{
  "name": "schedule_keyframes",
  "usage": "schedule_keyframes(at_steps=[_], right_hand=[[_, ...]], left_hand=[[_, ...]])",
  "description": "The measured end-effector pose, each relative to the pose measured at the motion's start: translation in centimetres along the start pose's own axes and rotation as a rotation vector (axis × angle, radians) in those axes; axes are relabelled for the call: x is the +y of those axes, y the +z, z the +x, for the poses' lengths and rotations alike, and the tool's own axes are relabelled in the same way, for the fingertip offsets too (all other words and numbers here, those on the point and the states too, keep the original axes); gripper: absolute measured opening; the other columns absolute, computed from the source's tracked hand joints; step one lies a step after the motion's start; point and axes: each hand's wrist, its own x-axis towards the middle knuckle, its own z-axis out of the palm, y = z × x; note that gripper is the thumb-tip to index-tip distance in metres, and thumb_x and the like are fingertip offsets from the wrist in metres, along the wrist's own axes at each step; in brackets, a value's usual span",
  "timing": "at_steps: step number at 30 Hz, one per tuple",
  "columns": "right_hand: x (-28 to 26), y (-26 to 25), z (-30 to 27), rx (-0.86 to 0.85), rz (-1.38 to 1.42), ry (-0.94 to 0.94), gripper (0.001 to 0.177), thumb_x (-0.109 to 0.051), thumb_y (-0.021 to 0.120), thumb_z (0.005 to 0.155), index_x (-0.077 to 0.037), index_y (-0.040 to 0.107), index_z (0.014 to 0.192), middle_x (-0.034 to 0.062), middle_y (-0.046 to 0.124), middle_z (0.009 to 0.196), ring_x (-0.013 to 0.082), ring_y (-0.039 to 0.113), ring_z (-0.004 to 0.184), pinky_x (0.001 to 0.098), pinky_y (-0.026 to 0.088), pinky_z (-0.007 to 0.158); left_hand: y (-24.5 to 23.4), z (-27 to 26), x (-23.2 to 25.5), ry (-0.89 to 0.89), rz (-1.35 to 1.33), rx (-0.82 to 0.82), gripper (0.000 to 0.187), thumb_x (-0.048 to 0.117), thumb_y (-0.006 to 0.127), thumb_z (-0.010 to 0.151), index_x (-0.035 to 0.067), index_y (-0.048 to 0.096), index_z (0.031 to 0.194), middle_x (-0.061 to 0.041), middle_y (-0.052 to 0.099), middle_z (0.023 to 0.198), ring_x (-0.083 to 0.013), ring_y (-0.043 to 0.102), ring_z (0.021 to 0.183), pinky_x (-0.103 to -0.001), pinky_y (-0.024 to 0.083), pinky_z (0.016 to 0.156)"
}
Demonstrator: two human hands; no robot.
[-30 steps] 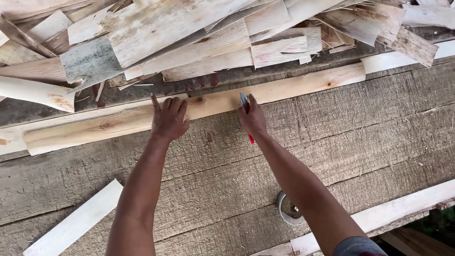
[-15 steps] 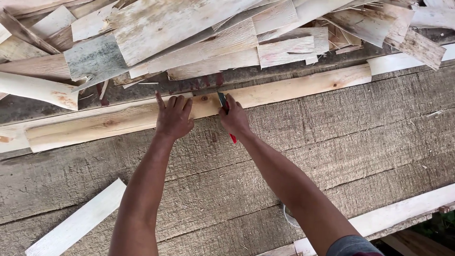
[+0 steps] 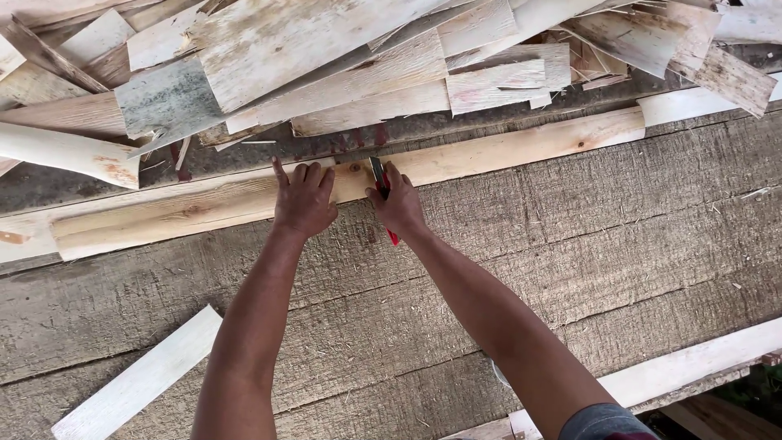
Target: Cutting thin wooden strips to size by scoring them with a utility knife and snapping them.
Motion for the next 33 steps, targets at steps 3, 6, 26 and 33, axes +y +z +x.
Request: schedule_keyframes(at_steps=[3, 6, 26, 33], right_hand=[[0.4, 0.2, -0.1, 0.027, 0.004, -0.006, 0.072, -0.036, 0.070, 0.092, -0.009, 0.044, 0.154, 0.0247, 0.061, 0.123, 0.0507, 0.063, 0.117, 0.0569, 0.057, 0.088], [-0.4, 0.1, -0.4, 0.052, 0.017, -0.011, 0.067, -0.031, 0.067, 0.091, -0.006, 0.048, 0.151, 0.0240, 0.062, 0.117, 0.0504, 0.066, 0.111, 0.0546, 0.057, 0.086], [-4.5, 4.1, -0.3, -0.169, -0.159, 0.012, 0.040, -0.042, 0.059, 0.096, -0.011, 0.044, 0.116, 0.0254, 0.070, 0.101, 0.0505, 0.070, 0.097, 0.0613, 0.056, 0.077], [-6.2, 3.4, -0.7, -0.223, -0.191, -0.030, 0.046, -0.033, 0.054, 0.099, -0.001, 0.039, 0.127, 0.0337, 0.069, 0.103, 0.0561, 0.068, 0.101, 0.0664, 0.054, 0.079]], left_hand=[[0.3, 0.3, -0.1, -0.002, -0.004, -0.022, 0.065, 0.038, 0.063, 0.089, 0.017, 0.053, 0.150, -0.013, 0.050, 0.141, -0.0309, 0.045, 0.135, -0.080, 0.009, 0.121], [0.9, 0.4, -0.2, 0.003, -0.024, -0.017, 0.068, 0.039, 0.066, 0.085, 0.016, 0.054, 0.148, -0.013, 0.050, 0.137, -0.0314, 0.046, 0.131, -0.081, 0.011, 0.119], [2.4, -0.2, -0.7, -0.074, -0.247, 0.034, 0.068, 0.034, 0.075, 0.087, 0.014, 0.054, 0.148, -0.004, 0.052, 0.147, -0.0241, 0.039, 0.143, -0.068, 0.038, 0.114], [1.0, -0.5, -0.3, -0.084, -0.269, -0.001, 0.067, 0.031, 0.077, 0.088, 0.013, 0.055, 0.148, -0.005, 0.051, 0.147, -0.0270, 0.039, 0.141, -0.071, 0.037, 0.113]])
